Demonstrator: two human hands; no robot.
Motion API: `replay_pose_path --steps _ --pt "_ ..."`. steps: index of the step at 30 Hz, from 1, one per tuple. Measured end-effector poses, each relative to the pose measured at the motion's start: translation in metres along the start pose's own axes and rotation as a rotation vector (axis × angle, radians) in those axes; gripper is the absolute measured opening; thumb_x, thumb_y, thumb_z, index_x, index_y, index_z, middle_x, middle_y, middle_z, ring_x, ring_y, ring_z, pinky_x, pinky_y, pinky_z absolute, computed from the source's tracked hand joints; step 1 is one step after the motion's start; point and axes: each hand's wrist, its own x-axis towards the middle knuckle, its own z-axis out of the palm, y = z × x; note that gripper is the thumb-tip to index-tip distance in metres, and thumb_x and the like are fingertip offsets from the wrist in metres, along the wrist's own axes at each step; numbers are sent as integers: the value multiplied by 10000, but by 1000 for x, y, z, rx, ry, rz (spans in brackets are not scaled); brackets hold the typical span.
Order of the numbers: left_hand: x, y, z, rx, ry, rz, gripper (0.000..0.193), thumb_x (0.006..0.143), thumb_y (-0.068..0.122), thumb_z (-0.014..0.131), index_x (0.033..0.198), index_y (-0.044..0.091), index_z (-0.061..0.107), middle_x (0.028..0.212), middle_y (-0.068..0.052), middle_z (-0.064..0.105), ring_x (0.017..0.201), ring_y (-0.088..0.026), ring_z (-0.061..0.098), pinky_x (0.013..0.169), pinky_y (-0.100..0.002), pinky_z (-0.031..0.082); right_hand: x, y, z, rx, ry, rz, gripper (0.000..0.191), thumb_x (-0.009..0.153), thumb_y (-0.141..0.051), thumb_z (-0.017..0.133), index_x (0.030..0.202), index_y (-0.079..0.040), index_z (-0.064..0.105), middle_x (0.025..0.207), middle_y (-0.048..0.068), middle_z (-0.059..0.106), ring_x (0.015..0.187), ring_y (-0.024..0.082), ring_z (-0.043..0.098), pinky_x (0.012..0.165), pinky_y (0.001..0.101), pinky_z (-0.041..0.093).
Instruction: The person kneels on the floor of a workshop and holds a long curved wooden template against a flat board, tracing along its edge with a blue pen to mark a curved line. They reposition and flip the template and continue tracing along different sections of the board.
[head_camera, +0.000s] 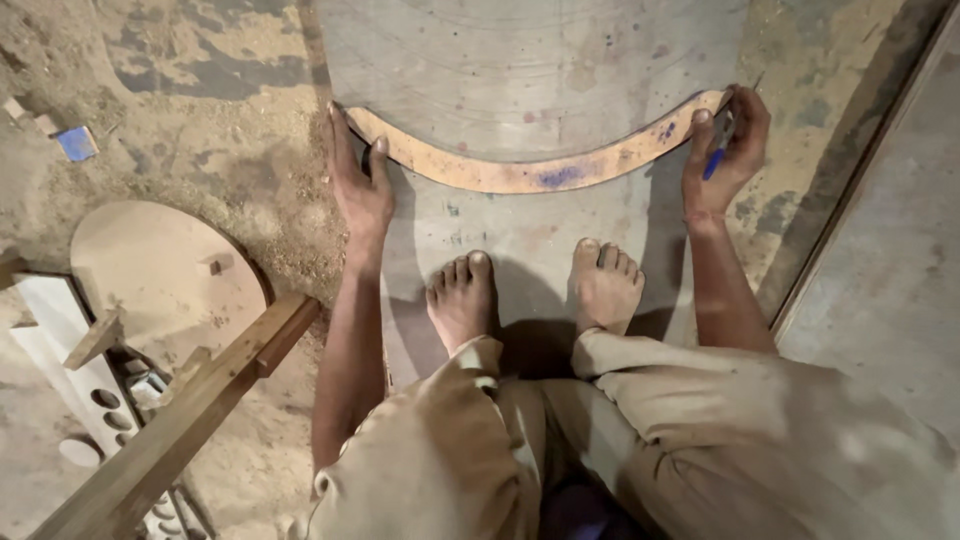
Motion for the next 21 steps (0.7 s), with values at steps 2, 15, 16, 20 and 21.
replay_pose_path --steps 2,15,16,20,21 --pt "-3 -4 2 42 22 37 734 1098 366 599 1631 -34 292 1701 -254 321 1616 -423 250 1338 -590 256 -1 -1 -1 -6 4 9 444 1119 -192 749 1436 21 522 1371 146 634 1282 234 609 1158 377 485" --pt "-64 -26 3 46 5 34 920 1024 528 646 1632 -46 263 1703 -311 247 1617 -460 261 1311 -653 323 -50 -46 -21 -139 -27 60 395 1128 -175 681 1449 14 549 1373 149 621 1255 220 607 1117 362 498" --pt "-66 -27 4 14 13 31 912 1027 508 659 1635 -49 270 1707 -308 244 1625 -463 255 1324 -652 316 -51 -45 -20 -133 -14 76 398 1124 -183 683 1446 13 553 1362 142 631 1244 215 616 1110 358 507" --pt "-66 -27 6 -31 33 92 912 1020 417 733 1637 -47 249 1697 -306 246 1612 -465 253 1326 -644 317 -48 -36 -20 -179 6 57 422 1107 -206 697 1438 19 562 1338 139 651 1204 209 627 1072 349 520" --pt "-65 -27 6 -25 48 124 894 1020 394 736 1642 -32 256 1704 -288 268 1623 -453 270 1341 -637 320 -48 -33 -20 -166 5 51 428 1109 -215 694 1440 21 558 1352 145 645 1205 208 625 1076 351 518"
